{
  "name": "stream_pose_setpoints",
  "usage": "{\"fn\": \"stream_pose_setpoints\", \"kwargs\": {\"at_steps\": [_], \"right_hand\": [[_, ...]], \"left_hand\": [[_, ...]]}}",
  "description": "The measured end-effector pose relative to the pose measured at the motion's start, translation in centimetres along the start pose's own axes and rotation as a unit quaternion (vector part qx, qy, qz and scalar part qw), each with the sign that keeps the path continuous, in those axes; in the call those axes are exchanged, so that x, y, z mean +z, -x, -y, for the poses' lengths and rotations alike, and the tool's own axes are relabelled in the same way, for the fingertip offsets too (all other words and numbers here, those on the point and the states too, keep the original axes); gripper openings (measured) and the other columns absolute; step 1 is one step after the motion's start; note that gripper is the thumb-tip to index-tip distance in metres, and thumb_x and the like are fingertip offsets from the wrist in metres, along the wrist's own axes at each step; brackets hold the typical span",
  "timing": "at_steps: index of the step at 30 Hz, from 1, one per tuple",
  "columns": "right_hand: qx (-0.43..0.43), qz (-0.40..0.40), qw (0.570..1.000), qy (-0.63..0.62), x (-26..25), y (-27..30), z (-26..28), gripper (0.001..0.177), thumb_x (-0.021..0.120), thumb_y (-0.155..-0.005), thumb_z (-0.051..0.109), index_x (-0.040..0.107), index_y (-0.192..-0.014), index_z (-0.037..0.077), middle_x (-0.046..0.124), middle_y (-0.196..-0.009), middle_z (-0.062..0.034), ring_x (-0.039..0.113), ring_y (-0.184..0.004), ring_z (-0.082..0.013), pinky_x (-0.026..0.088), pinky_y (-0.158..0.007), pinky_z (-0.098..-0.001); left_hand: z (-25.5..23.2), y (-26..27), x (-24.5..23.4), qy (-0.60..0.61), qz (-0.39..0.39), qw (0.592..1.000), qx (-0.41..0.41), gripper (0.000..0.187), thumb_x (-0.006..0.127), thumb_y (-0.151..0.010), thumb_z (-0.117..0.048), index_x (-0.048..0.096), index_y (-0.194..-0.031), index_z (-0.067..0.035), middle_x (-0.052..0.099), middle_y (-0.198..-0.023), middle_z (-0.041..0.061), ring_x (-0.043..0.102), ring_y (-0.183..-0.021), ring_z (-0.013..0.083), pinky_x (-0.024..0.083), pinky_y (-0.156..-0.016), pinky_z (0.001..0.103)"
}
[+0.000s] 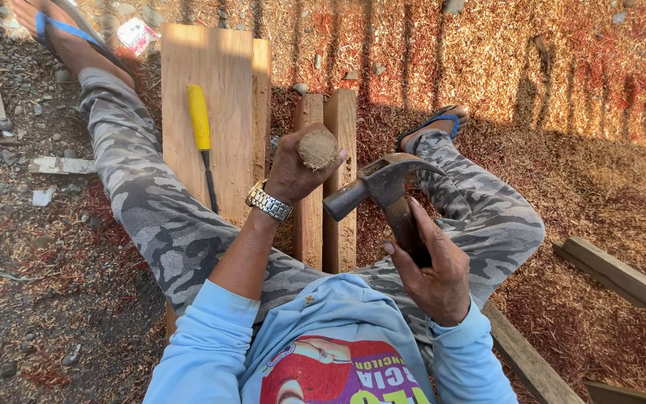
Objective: Chiseling and hammering a wooden block to create a specific shape or joint.
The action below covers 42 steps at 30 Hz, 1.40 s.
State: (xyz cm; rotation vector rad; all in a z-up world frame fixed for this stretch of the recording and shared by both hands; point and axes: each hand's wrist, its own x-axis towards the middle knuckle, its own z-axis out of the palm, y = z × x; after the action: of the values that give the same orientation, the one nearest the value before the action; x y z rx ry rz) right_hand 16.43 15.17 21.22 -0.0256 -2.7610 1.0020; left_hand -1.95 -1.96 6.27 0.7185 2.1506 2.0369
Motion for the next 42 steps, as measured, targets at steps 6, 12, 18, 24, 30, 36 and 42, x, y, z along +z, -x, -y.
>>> {"fn": "stream_pose_setpoints", "kwargs": {"at_steps": [6,12,18,24,30,36,42], "right_hand": [[0.009,0.003,1.000,-0.004,0.3,-0.3,-0.1,0.066,0.082,-0.088,0.011,0.052,-0.146,-0.001,0.072,-0.121,-0.0210,0.075,-0.101,-0.0210,0.058,-0.083,-0.0301],[-0.009,0.015,1.000,-0.004,0.4,-1.0,0.4,0.067,0.082,-0.089,0.011,0.051,-0.147,-0.002,0.071,-0.125,-0.0232,0.075,-0.106,-0.0233,0.059,-0.085,-0.0315],[-0.025,0.024,0.999,0.001,0.3,-1.5,0.5,0.068,0.081,-0.089,0.011,0.050,-0.148,-0.002,0.070,-0.124,-0.0243,0.075,-0.109,-0.0268,0.059,-0.087,-0.0333],[-0.064,0.035,0.997,0.008,0.1,-3.3,0.8,0.067,0.081,-0.090,0.010,0.050,-0.148,-0.001,0.069,-0.125,-0.0249,0.075,-0.109,-0.0312,0.059,-0.088,-0.0359],[-0.066,0.111,0.988,0.090,0.8,-6.4,0.7,0.071,0.077,-0.092,0.015,0.043,-0.154,0.007,0.068,-0.110,-0.0200,0.071,-0.089,-0.0364,0.057,-0.071,-0.0426],[-0.033,0.170,0.969,0.173,0.9,-7.1,0.5,0.073,0.072,-0.094,0.024,0.037,-0.157,0.012,0.065,-0.095,-0.0155,0.066,-0.069,-0.0359,0.052,-0.056,-0.0465],[-0.064,0.130,0.977,0.158,1.8,-6.3,-0.6,0.069,0.068,-0.100,0.026,0.036,-0.160,0.013,0.064,-0.097,-0.0141,0.066,-0.074,-0.0344,0.054,-0.059,-0.0446]], "left_hand": [[1.0,0.3,0.0,-0.005,-0.012,1.000,-0.012,0.029,0.086,-0.089,-0.025,0.064,-0.094,-0.006,0.073,-0.081,0.004,0.074,-0.075,0.0142,0.059,-0.067,0.032],[1.8,0.7,0.5,0.011,-0.020,1.000,-0.020,0.030,0.085,-0.090,-0.027,0.064,-0.096,-0.007,0.074,-0.084,0.004,0.075,-0.078,0.0137,0.061,-0.068,0.032],[2.2,0.6,1.0,0.001,-0.015,1.000,-0.027,0.033,0.087,-0.088,-0.028,0.065,-0.101,-0.006,0.075,-0.085,0.004,0.077,-0.080,0.0134,0.063,-0.070,0.032],[7.1,1.3,2.9,0.046,-0.016,0.998,0.030,0.049,0.089,-0.085,-0.026,0.062,-0.119,-0.004,0.075,-0.100,0.008,0.074,-0.093,0.0145,0.063,-0.082,0.034],[8.8,2.1,3.9,0.073,-0.050,0.991,0.104,0.062,0.087,-0.086,-0.018,0.054,-0.135,-0.002,0.068,-0.123,0.010,0.068,-0.113,0.0174,0.057,-0.098,0.035],[8.5,1.1,3.9,0.039,-0.004,0.998,0.038,0.048,0.089,-0.085,-0.016,0.065,-0.126,-0.011,0.075,-0.117,0.004,0.074,-0.109,0.0167,0.061,-0.099,0.034],[10.5,2.7,4.7,-0.278,-0.047,0.944,0.172,0.053,0.089,-0.078,-0.029,0.064,-0.124,-0.015,0.073,-0.118,0.005,0.069,-0.113,0.0231,0.054,-0.099,0.043]]}}
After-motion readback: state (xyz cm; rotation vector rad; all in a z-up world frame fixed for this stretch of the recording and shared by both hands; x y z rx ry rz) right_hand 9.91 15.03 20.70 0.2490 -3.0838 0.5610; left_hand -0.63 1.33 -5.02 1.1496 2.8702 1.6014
